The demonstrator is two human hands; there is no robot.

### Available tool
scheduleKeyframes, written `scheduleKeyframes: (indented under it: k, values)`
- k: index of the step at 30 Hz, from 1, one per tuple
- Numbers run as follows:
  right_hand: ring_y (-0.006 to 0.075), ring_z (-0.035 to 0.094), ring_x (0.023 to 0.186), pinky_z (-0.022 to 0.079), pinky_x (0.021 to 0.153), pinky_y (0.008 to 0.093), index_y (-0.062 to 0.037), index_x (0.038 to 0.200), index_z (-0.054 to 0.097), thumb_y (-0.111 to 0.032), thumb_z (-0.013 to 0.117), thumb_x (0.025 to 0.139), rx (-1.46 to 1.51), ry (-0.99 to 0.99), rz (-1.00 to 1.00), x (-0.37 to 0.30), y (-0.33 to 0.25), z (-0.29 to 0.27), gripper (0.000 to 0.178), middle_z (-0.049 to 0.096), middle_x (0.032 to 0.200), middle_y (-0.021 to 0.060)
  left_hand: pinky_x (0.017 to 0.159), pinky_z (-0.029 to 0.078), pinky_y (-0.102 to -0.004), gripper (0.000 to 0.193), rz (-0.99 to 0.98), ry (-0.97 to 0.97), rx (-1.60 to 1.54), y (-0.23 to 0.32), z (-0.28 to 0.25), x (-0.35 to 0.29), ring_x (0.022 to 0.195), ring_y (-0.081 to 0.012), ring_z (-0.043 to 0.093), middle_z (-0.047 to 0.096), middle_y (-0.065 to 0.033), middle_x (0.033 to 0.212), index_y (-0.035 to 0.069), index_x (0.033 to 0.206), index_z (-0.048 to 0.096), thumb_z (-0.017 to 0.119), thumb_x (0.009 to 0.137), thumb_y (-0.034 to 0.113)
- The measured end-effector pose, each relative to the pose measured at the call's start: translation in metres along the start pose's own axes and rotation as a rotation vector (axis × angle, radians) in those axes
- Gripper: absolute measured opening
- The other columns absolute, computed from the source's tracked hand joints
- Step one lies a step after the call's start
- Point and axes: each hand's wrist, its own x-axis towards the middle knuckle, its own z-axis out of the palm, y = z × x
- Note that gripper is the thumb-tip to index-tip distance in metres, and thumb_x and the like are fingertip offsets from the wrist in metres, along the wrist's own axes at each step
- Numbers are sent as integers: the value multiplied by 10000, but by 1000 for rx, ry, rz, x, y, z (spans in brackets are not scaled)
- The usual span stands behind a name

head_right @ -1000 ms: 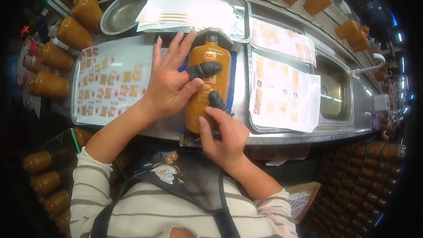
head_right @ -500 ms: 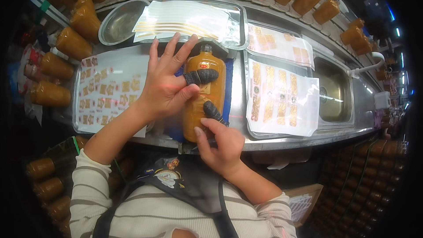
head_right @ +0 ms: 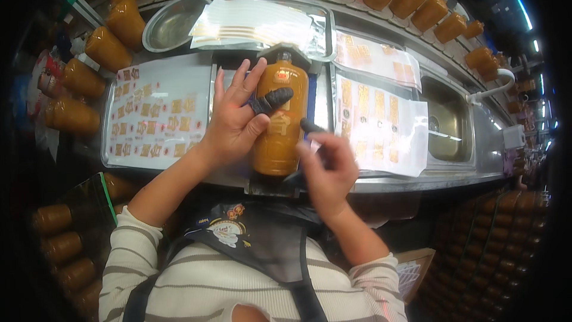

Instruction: The person applies adhesive labels to amber-colored bottles one at a time. They peel each label from a sheet, position it on the bottle, and smooth it down with their fingers. Finished bottles are placed on a nearby rack.

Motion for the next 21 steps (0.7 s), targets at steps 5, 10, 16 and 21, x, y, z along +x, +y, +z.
scheduleKeyframes:
  k: [5, 10, 16, 21]
  values:
    - [93, 595, 867, 487, 757, 240, -27, 1061, 640, -82, 700, 890, 213, -125, 217, 87, -15, -9, 189, 651, 975, 41, 1164, 37, -675, 394, -72, -48, -41, 34, -7, -61, 1502, -443, 241, 330, -185, 1623, 125, 1161, 749, 544, 1011, 426]
    - [259, 623, 862, 501, 777, 346, -71, 1034, 614, 0, 665, 754, -665, -257, -1142, 98, -42, 34, 293, 619, 921, 72, 1184, 189, -505, 433, -289, 161, -390, 43, -12, -77, 1446, -349, 380, 357, -239, 1590, -49, 1297, 619, 545, 1030, 285]
    - [234, 566, 787, 488, 717, 355, -118, 795, 581, -152, 669, 676, -534, -844, -1092, 31, -44, 9, 152, 547, 792, 26, 1102, 357, -303, 463, -485, 328, -687, 32, -2, -65, 1332, -188, 468, 483, -152, 1519, -55, 1446, 491, 547, 1039, 159]
    - [243, 567, 742, 474, 668, 360, -101, 881, 644, -92, 709, 686, -490, -426, -915, 40, -33, -3, 206, 537, 777, 43, 1068, 422, -298, 493, -644, 276, -1030, 44, 10, -21, 1245, -144, 545, 549, -114, 1413, -45, 1468, 431, 562, 1043, 169]
